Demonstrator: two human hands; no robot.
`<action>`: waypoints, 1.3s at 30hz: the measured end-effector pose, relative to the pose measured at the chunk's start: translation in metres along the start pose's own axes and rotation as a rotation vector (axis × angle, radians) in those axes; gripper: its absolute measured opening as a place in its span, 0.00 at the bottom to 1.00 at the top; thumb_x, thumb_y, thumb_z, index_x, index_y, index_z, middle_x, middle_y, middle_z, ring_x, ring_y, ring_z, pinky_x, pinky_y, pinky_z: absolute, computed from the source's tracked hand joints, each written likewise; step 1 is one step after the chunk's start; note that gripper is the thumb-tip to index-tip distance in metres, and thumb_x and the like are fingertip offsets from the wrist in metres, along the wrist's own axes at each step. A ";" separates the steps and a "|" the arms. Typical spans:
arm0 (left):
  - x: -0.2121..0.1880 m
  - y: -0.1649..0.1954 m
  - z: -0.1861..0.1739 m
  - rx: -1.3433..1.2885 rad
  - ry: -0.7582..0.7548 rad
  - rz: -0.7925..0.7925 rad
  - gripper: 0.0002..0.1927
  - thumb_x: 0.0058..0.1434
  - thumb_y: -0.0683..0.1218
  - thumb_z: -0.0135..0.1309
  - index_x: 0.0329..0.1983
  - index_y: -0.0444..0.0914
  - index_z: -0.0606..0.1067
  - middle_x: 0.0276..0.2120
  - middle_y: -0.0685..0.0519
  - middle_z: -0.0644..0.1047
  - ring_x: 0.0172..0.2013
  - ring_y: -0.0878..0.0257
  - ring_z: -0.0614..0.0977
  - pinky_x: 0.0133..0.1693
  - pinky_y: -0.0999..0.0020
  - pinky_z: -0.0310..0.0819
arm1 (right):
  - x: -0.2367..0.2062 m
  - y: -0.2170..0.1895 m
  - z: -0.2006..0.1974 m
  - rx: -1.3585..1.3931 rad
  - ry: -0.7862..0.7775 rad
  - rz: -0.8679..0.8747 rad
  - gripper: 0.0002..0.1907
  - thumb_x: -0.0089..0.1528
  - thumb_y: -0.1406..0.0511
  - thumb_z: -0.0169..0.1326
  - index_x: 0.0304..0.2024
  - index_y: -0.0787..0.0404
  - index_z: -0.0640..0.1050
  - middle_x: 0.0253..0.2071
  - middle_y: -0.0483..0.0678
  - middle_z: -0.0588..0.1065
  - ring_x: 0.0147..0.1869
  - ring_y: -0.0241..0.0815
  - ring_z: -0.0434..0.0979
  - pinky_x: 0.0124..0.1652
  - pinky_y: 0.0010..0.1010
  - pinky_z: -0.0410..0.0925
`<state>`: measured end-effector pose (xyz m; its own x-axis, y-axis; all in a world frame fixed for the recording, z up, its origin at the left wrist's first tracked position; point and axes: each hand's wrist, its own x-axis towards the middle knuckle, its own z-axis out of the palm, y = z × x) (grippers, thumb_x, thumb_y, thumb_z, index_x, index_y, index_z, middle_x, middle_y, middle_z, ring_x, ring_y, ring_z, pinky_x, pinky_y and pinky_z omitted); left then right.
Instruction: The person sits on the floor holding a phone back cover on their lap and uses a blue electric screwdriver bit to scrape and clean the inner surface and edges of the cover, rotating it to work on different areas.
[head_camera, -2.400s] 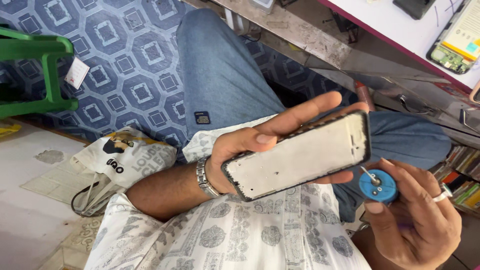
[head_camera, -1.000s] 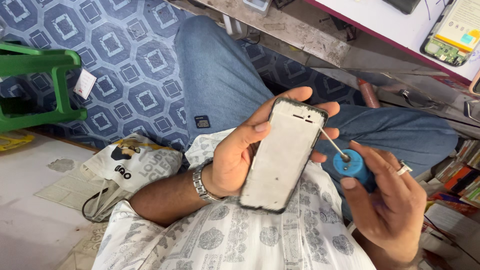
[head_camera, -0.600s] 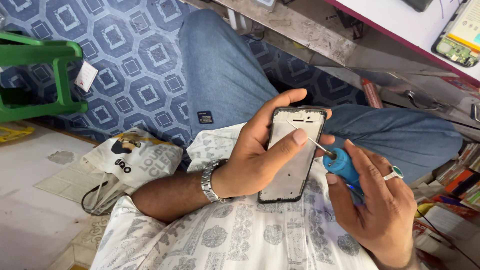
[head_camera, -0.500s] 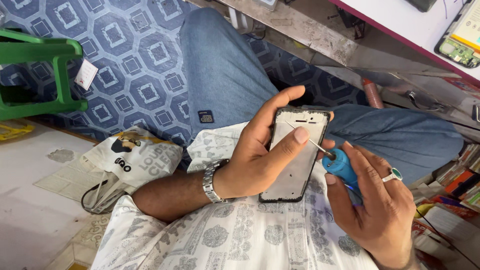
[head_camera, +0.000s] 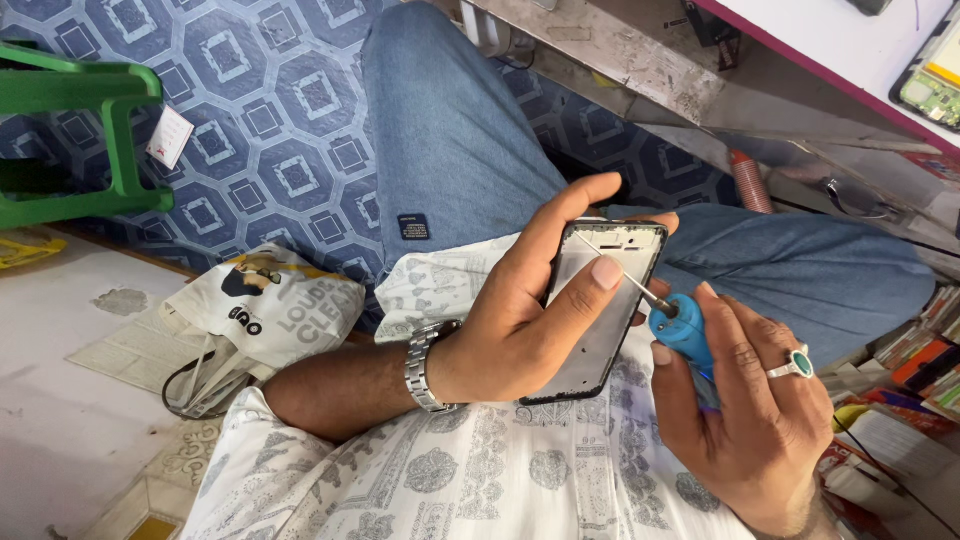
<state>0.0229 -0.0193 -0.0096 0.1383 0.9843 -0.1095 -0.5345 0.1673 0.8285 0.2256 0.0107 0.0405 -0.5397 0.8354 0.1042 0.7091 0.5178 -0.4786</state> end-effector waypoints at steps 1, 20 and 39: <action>0.000 0.000 0.000 0.004 -0.002 0.002 0.24 0.85 0.45 0.39 0.78 0.35 0.48 0.69 0.42 0.69 0.59 0.65 0.80 0.62 0.69 0.78 | 0.000 0.000 0.000 -0.005 -0.003 -0.004 0.23 0.61 0.68 0.63 0.57 0.74 0.75 0.45 0.63 0.78 0.44 0.53 0.83 0.38 0.36 0.73; 0.000 0.001 -0.001 0.009 -0.005 -0.005 0.15 0.86 0.46 0.40 0.67 0.33 0.60 0.65 0.41 0.73 0.56 0.65 0.82 0.58 0.69 0.81 | -0.001 0.001 0.001 0.013 -0.015 -0.013 0.23 0.62 0.69 0.63 0.57 0.74 0.75 0.46 0.62 0.78 0.46 0.52 0.82 0.41 0.36 0.74; 0.000 0.002 -0.001 0.021 -0.001 0.010 0.18 0.86 0.47 0.40 0.72 0.35 0.57 0.65 0.40 0.73 0.55 0.64 0.83 0.57 0.69 0.82 | -0.003 0.003 0.004 0.033 -0.009 -0.023 0.23 0.63 0.68 0.62 0.58 0.75 0.74 0.46 0.62 0.79 0.46 0.52 0.83 0.40 0.35 0.74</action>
<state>0.0209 -0.0193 -0.0088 0.1344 0.9858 -0.1006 -0.5186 0.1564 0.8406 0.2269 0.0090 0.0352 -0.5599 0.8215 0.1079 0.6813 0.5306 -0.5043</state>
